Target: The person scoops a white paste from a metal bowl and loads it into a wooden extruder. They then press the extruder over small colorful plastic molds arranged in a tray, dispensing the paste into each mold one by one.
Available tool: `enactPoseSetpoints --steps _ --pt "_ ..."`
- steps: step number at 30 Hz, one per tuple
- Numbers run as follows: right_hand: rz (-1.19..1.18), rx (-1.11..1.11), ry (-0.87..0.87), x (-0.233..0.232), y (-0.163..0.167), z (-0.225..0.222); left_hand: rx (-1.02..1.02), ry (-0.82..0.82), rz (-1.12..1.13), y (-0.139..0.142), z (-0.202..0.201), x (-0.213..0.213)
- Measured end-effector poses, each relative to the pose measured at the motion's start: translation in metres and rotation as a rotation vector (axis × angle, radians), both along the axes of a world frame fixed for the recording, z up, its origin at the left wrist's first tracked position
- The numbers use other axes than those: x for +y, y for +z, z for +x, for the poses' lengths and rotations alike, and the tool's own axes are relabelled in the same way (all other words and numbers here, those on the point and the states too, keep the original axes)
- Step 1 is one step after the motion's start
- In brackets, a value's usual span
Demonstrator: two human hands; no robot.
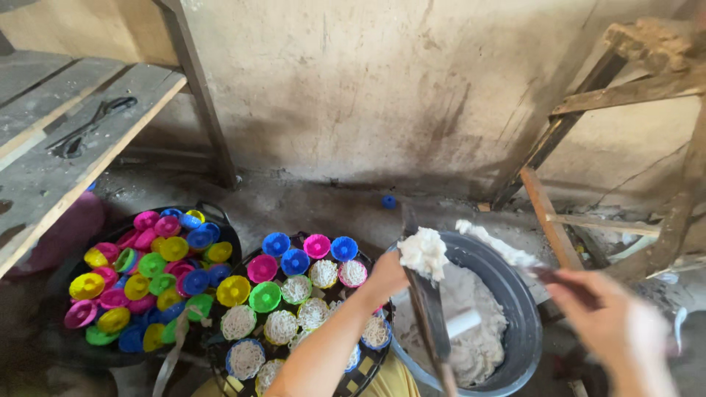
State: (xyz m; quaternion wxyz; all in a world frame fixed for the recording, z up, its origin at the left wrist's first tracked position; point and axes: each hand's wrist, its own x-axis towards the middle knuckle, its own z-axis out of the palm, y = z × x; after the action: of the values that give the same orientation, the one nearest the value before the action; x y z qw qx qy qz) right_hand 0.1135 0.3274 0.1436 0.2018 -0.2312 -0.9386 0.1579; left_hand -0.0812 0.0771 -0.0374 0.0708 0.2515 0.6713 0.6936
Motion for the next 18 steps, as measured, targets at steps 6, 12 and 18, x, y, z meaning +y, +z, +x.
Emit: enactPoseSetpoints --steps 6,12,18 --pt "-1.015 0.22 0.305 -0.006 -0.162 -0.04 0.122 0.015 -0.318 -0.005 0.022 0.043" --pt "-0.685 0.087 0.31 0.014 -0.139 -0.014 0.075 0.096 -0.36 -0.003 0.003 0.018" --pt "0.025 0.438 0.142 -0.005 -0.105 -0.01 0.236 0.059 -0.453 -0.017 0.001 0.045"
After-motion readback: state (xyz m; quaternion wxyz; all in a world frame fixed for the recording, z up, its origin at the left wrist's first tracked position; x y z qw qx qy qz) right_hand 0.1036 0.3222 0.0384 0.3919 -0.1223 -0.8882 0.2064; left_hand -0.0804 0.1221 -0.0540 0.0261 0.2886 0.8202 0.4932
